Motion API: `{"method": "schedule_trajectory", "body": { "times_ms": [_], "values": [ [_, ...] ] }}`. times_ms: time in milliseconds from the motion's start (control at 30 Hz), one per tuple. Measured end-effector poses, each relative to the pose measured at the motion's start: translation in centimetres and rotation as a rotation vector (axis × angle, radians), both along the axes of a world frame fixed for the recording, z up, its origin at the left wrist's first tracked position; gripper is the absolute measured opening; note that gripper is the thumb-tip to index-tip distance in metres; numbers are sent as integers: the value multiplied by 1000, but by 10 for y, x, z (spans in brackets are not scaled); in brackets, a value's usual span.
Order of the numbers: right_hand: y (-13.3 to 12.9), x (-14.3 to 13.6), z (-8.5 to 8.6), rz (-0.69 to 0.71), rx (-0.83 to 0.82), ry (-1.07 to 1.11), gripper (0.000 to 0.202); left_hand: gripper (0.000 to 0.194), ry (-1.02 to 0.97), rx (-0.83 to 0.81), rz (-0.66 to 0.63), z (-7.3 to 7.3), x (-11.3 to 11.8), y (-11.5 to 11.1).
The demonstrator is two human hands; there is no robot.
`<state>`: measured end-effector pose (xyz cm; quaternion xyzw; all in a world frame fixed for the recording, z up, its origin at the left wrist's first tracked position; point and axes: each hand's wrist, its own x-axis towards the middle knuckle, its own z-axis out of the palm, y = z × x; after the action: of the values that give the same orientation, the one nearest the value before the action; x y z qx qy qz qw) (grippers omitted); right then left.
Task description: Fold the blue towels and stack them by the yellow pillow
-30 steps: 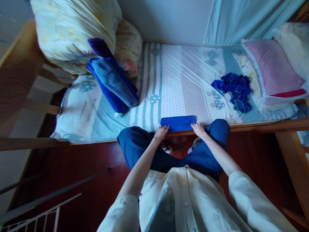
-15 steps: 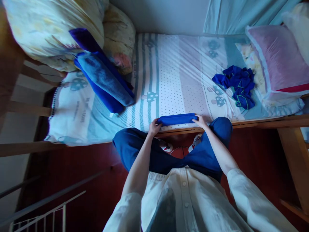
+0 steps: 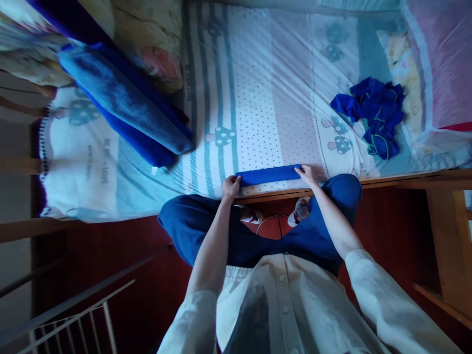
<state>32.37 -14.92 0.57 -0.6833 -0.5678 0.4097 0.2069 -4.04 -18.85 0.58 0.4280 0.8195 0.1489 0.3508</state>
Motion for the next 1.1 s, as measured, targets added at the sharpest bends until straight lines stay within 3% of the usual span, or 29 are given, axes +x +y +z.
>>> {"method": "schedule_trajectory", "body": {
  "times_ms": [200,367,433,600,833,1100],
  "values": [
    [4,0,4,1,-31,-41,41,33,34,2,-18,2,4,-1],
    [-4,-7,10,-46,38,-203,24,35,112,176,-97,5,15,-11],
    [-9,-8,13,-32,89,-278,25,40,127,246,-128,5,19,-14],
    [-9,-6,24,134,243,-409,28,54,71,234,-219,10,17,-5],
    [11,-15,49,462,212,-515,40,50,-33,-132,-402,36,3,32],
    [29,-39,73,624,129,-619,59,42,-91,-75,-470,59,0,54]
  ]
}}
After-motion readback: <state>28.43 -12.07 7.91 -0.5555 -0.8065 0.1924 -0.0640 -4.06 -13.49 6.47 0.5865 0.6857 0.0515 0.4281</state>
